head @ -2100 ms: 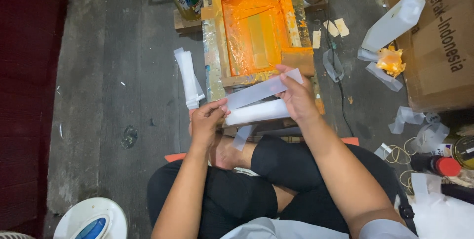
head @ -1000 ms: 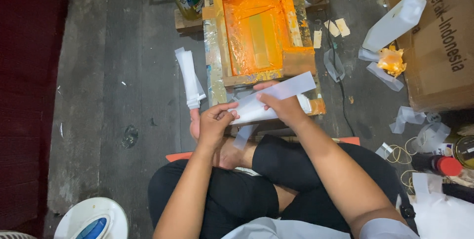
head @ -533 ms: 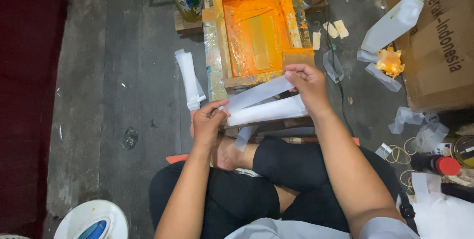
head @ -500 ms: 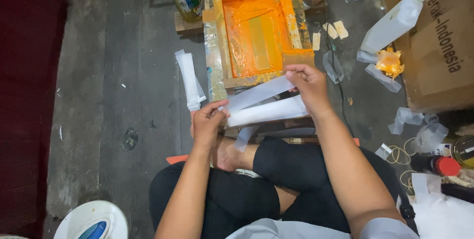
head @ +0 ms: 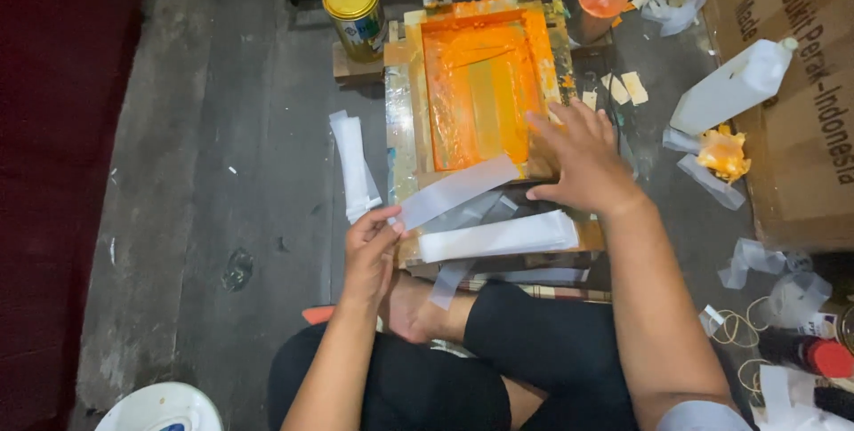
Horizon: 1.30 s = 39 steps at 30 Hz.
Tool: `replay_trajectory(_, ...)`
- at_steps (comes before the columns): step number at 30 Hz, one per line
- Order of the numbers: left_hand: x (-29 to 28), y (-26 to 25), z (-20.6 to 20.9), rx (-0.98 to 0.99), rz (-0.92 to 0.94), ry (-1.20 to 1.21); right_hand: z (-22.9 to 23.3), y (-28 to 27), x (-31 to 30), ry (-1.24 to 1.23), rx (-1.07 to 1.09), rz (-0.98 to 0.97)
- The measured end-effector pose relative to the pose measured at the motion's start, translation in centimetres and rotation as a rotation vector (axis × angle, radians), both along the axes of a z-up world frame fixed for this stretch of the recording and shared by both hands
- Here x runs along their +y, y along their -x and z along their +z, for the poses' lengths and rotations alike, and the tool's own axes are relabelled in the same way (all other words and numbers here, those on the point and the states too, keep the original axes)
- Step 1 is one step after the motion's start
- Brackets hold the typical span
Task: The person sits on the floor and uses a squeegee to spread orange ink across a screen printing frame. They then place a white strip of material under the frame, pull it through to print, and repeat the process with additional strips.
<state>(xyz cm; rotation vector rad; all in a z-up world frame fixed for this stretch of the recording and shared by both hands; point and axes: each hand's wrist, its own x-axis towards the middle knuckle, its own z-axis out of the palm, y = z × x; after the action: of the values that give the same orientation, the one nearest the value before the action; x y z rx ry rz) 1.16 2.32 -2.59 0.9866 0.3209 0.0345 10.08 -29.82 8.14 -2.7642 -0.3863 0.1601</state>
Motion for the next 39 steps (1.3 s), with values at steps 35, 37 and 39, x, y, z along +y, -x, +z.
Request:
replay_trajectory(35,-10.2,-0.8,5.4,0.092,-0.207,0.021,2.8,-1.2,1.7,-0.172,-0.878,-0.208)
replay_trajectory(37,-11.9,-1.5,5.2,0.081,-0.193,0.005,2.8,-1.2,1.6,-0.175,-0.879,-0.205)
replay_trajectory(39,-13.1,-2.2,5.1,0.005,-0.182,-0.037,2.7,-1.0,1.5,-0.171,-0.860,-0.214)
